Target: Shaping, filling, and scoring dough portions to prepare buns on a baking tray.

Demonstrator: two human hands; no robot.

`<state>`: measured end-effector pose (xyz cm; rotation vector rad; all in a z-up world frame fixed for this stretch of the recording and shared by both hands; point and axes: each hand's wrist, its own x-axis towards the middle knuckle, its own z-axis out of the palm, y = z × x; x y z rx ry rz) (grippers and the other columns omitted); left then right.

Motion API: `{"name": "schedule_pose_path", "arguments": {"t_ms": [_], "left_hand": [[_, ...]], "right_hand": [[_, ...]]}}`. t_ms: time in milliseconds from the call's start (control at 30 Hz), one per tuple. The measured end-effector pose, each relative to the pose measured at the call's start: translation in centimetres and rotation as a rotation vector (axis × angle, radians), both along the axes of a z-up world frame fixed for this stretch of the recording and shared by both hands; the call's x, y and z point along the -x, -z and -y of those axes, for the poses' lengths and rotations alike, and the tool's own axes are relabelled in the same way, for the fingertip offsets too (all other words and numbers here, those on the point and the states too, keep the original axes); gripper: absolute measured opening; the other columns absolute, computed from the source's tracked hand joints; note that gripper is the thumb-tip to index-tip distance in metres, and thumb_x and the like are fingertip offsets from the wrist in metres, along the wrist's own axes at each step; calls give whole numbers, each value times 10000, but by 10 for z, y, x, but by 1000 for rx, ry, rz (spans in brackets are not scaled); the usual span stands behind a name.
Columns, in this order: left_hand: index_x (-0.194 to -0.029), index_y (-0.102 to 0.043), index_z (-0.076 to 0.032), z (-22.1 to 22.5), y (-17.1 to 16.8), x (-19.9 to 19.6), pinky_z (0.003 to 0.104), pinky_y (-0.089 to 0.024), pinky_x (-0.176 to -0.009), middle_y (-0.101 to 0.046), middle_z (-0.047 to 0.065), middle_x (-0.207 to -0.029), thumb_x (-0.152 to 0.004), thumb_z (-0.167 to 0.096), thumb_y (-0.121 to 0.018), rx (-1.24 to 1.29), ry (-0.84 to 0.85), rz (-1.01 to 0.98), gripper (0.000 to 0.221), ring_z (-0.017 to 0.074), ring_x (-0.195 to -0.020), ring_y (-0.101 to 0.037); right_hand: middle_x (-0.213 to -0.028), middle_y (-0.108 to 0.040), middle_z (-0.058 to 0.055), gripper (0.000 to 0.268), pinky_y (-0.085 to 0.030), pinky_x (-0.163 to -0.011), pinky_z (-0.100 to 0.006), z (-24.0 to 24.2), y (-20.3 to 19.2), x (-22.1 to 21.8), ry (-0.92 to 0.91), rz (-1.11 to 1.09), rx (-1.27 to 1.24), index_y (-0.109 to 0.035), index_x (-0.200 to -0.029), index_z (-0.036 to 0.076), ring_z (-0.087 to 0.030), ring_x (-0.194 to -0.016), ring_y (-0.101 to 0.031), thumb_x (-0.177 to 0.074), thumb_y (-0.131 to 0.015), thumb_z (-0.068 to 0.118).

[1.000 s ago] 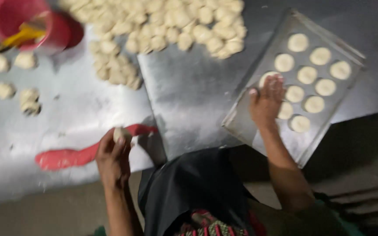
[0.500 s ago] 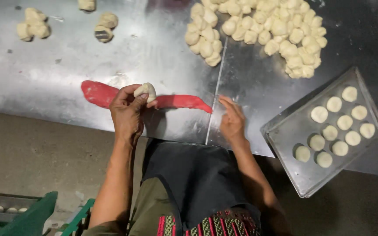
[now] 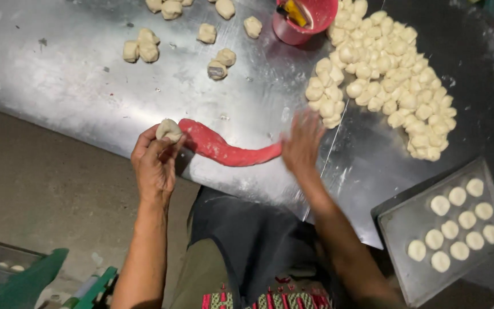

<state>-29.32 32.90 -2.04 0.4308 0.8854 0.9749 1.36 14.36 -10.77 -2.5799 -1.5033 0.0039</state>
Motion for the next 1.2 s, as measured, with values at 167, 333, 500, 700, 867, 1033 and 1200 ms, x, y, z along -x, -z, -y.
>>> {"name": "schedule_pose_path", "arguments": {"t_ms": [167,333,500,700,867,1033,1200], "left_hand": [[-1207,-597,85,-11,14,12,478,-632,-977,-659,192,-1116,-942,49,-555,2,11,60,271,295,-1023,-697],[-1203,-599,89,-14,13,-6,481,-634,-974,-663,192,-1108,-944,50,-546,32,48,83,267,304,-1023,-701],[-1200,-607,72,6,20,-31,474,-624,-968,-674,164,-1111,-939,60,-550,78,201,93,268,276,-1022,-700],[-1190,-611,49,28,3,-61,475,-638,-960,-684,152,-1086,-943,63,-566,76,417,102,251,254,-1004,-697],[-1194,-608,53,52,-17,-68,448,-633,-944,-691,142,-1105,-966,28,-581,29,441,65,231,241,-1014,-702],[-1189,-602,61,91,2,-58,430,-636,-928,-689,142,-1093,-953,42,-586,70,332,37,237,239,-995,-703],[-1191,-608,53,135,21,-65,395,-626,-859,-694,132,-1060,-952,26,-622,146,316,-17,241,238,-922,-701]], "right_hand": [[-1695,-144,-299,746,-34,-1237,-645,-12,-2,-18,66,15,-78,-276,-1615,-13,-484,-1571,-91,-1027,-587,324],[-1654,-260,-256,786,-89,-1253,-621,89,-6,47,-165,-196,-38,-315,-1576,-58,-439,-1553,-211,-984,-585,384],[-1674,-340,-159,715,-99,-1251,-682,168,6,79,-123,106,205,-354,-1596,56,-288,-1573,-294,-1014,-563,414],[-1672,-151,-297,826,-30,-1178,-740,51,-27,-4,211,7,88,-236,-1610,-54,-504,-1543,-107,-1029,-574,426],[-1703,-143,-284,806,-34,-1220,-697,65,-16,-16,157,11,16,-209,-1630,-43,-474,-1577,-94,-1049,-594,361],[-1639,-283,-291,832,-95,-1208,-685,159,-45,52,-114,-222,-40,-292,-1574,-72,-441,-1544,-220,-945,-695,294],[-1367,-651,-158,437,-442,-1201,-501,234,-29,30,60,-253,-290,-627,-1349,38,-360,-1328,-587,-918,-699,10]]}}
